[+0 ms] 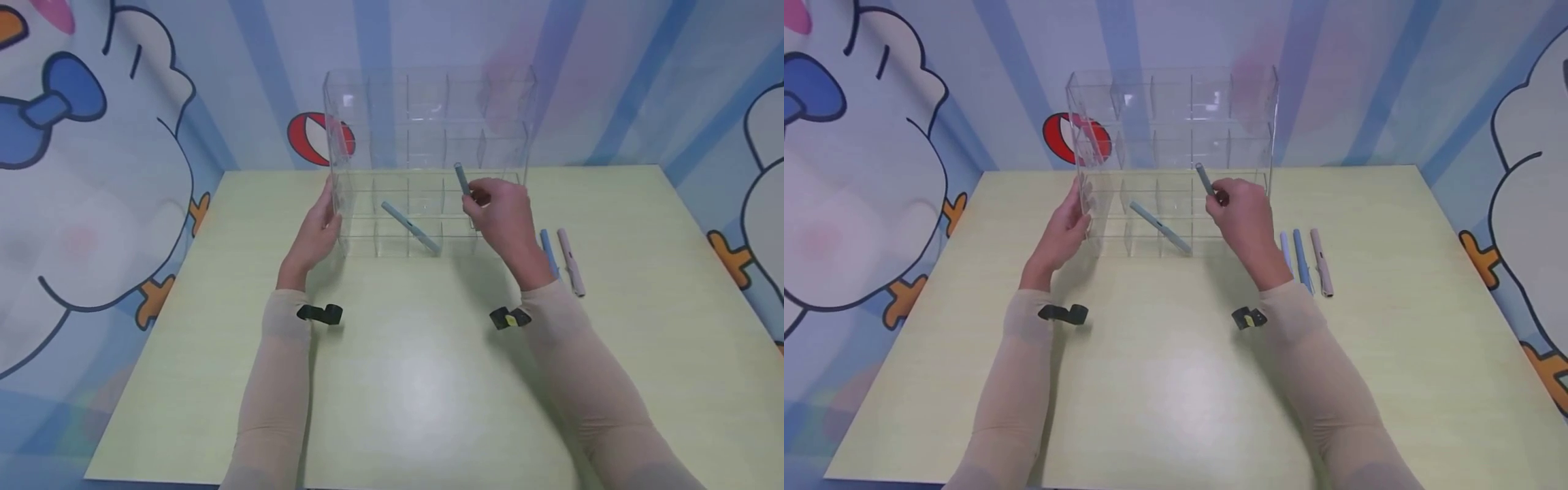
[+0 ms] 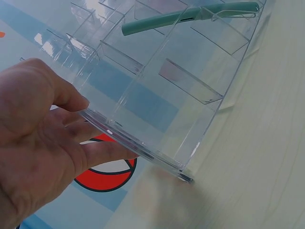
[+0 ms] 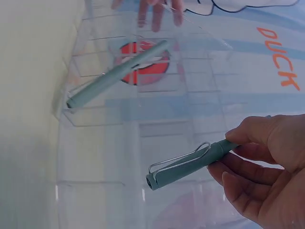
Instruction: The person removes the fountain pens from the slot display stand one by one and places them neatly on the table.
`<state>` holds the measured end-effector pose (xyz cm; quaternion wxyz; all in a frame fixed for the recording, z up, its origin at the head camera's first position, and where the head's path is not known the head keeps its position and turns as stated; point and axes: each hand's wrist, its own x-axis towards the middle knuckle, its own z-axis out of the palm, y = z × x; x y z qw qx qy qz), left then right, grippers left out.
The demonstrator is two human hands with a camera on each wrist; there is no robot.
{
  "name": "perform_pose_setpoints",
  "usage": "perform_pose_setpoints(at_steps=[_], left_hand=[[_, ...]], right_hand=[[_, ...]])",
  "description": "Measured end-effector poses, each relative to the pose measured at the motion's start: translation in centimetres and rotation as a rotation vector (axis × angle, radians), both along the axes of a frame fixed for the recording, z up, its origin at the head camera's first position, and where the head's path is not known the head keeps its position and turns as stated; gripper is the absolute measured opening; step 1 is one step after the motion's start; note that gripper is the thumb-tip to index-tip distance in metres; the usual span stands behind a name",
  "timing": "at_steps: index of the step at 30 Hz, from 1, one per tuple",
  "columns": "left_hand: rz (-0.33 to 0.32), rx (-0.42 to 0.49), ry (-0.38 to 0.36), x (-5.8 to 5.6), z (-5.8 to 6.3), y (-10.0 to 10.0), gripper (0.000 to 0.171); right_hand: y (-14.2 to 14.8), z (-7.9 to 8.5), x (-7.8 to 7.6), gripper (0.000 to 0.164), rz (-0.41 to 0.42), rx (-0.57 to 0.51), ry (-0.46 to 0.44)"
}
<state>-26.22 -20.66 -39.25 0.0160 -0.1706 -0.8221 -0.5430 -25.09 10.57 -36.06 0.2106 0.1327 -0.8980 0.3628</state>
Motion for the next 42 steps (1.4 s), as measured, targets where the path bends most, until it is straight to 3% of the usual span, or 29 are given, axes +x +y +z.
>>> perform_pose_setpoints(at_steps=[8,23,34,42], left_hand=[[0.015,-0.007,0.005,0.1,0.0,-0.4,0.073],[0.024,-0.003,-0.017,0.4,-0.1,-1.0,0.075],[0.026,-0.008,-0.021,0.6,0.0,-1.2,0.074],[0.035,-0.021,-0.027,0.7,0.5,-1.1,0.073]], right_hand=[[2.1,1.3,0.6,0.022,-0.028,-0.078,-0.007],[6.5,3.3,2.6,0.028,-0.228,-0.117,-0.001],[10.4,2.4,2.6,0.034,-0.379,-0.105,-0.083],[13.7,1.8,2.1,0.043,-0.471,-0.069,-0.249]])
